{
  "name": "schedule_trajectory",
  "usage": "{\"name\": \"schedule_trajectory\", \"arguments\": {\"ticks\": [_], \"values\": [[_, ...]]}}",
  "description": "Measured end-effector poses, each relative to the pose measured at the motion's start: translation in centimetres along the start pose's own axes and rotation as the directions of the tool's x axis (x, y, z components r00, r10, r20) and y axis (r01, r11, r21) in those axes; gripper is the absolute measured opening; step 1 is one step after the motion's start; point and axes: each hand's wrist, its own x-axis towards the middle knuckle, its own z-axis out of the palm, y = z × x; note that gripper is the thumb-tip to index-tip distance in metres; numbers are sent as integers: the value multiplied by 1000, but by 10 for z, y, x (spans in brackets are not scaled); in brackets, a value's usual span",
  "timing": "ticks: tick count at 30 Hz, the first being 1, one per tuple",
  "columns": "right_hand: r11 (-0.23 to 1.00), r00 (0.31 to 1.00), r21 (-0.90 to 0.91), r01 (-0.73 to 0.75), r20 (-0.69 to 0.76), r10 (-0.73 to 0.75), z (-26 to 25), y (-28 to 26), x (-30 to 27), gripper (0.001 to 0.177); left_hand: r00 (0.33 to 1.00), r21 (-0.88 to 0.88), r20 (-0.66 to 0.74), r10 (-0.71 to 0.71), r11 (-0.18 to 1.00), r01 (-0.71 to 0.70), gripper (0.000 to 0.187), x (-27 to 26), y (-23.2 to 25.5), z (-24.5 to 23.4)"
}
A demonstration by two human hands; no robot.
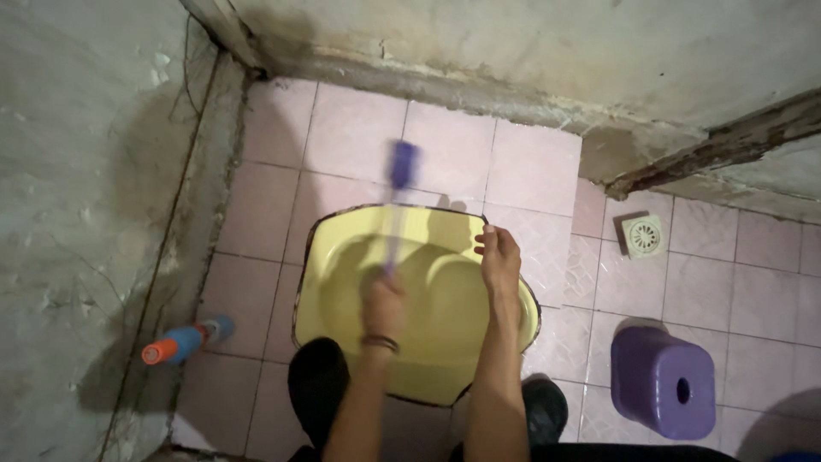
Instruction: The person squats over a yellow squat toilet and uses a purple toilet brush to scrub the interior surfaces. They briefly apply liquid from a blue bottle into the bowl before continuing to scrub the bowl and surrounding floor tiles.
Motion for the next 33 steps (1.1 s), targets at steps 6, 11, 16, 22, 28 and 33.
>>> {"name": "schedule_trajectory", "arguments": {"ticks": [6, 11, 16, 22, 28, 33], "values": [[999, 999, 47, 1, 36, -2, -1, -12, -2, 48, 986, -205, -33, -160, 967, 150, 46, 20, -3, -21], [999, 1000, 53, 8, -1, -8, -15, -12, 5, 46, 928, -33, 334, -163, 982, 185, 47, -51, 26, 49], [995, 998, 93, 20, -53, -15, -46, -1, 12, 45, 976, 124, 132, -172, 980, 156, 48, -25, 20, 16], [995, 998, 98, -12, -68, 19, -52, 27, 20, 47, 949, -87, 178, -259, 957, 277, 53, -16, 31, 27], [990, 999, 140, 31, -41, -26, -39, 37, 25, 49, 982, 17, 187, 20, 1000, -24, 48, -50, 36, 75], [996, 999, 84, -9, -38, 12, -46, 48, 21, 51, 977, -131, 164, -140, 978, 162, 63, -2, 10, 42]]}}
